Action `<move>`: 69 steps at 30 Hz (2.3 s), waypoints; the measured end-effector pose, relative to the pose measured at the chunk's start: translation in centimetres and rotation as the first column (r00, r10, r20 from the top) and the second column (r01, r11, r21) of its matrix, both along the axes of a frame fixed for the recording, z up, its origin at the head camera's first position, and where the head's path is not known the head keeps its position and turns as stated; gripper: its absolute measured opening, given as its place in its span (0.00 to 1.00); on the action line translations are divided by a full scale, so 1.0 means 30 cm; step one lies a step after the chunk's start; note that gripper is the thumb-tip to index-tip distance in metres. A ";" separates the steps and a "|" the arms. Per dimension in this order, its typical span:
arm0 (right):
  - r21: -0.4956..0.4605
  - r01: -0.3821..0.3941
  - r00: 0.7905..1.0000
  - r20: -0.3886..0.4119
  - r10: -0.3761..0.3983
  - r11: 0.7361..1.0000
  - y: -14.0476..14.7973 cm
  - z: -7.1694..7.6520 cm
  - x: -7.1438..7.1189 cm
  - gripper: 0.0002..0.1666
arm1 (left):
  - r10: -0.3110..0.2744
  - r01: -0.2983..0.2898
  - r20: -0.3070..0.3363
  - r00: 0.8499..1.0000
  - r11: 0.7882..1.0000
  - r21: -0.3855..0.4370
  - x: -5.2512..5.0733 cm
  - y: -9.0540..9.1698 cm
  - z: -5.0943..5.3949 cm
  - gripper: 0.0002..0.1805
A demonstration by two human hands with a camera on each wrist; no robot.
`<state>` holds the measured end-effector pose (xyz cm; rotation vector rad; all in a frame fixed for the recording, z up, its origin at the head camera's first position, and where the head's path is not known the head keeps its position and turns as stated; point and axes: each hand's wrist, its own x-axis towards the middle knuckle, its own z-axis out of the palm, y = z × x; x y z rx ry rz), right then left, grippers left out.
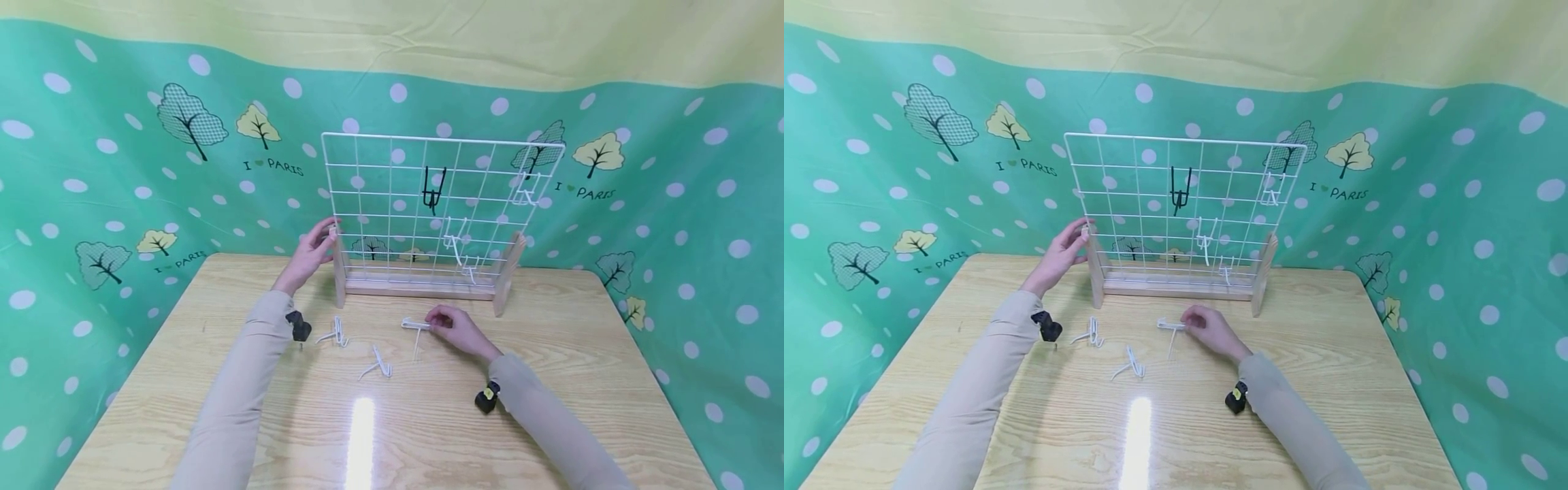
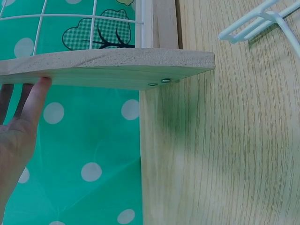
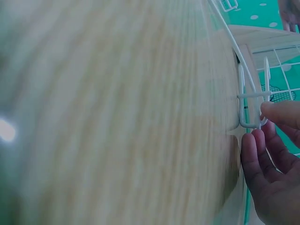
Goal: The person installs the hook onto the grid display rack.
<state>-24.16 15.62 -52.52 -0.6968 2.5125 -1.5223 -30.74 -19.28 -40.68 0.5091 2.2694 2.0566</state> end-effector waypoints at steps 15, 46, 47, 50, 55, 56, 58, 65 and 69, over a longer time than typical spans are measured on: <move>0.085 -0.001 1.000 -0.012 0.002 0.996 -0.027 0.013 0.005 0.09 | 0.016 -0.016 0.005 1.000 1.000 -0.026 0.002 0.002 0.003 0.26; -0.159 0.193 0.962 0.223 -0.155 0.968 -0.040 -0.007 0.042 0.11 | 0.035 -0.035 -0.002 0.999 0.999 -0.020 -0.058 -0.020 -0.073 0.26; -0.164 0.198 0.960 0.233 -0.157 0.966 -0.041 -0.005 0.041 0.11 | 0.039 -0.039 -0.003 0.999 0.999 -0.021 -0.059 -0.020 -0.075 0.26; -0.176 0.212 0.953 0.256 -0.163 0.961 -0.046 0.000 0.041 0.12 | 0.045 -0.046 -0.007 0.999 0.999 -0.029 -0.058 -0.021 -0.078 0.27; -0.223 0.242 0.938 0.305 -0.168 0.944 -0.060 0.025 0.049 0.12 | 0.046 -0.047 -0.018 0.999 0.998 -0.033 -0.053 -0.020 -0.077 0.27; -0.235 0.249 0.936 0.310 -0.170 0.940 -0.063 0.028 0.050 0.12 | 0.046 -0.046 -0.020 0.999 0.998 -0.032 -0.052 -0.020 -0.077 0.27; -0.260 0.262 0.933 0.315 -0.175 0.929 -0.066 0.034 0.051 0.12 | 0.048 -0.048 -0.018 0.999 0.998 -0.029 -0.054 -0.019 -0.077 0.26; -0.300 0.280 0.934 0.304 -0.186 0.912 -0.072 0.050 0.051 0.13 | 0.045 -0.045 0.008 0.999 0.999 -0.011 -0.060 -0.019 -0.077 0.27; -0.326 0.289 0.936 0.293 -0.195 0.900 -0.082 0.066 0.048 0.13 | 0.031 -0.031 0.013 0.999 0.999 -0.009 -0.039 -0.014 -0.050 0.26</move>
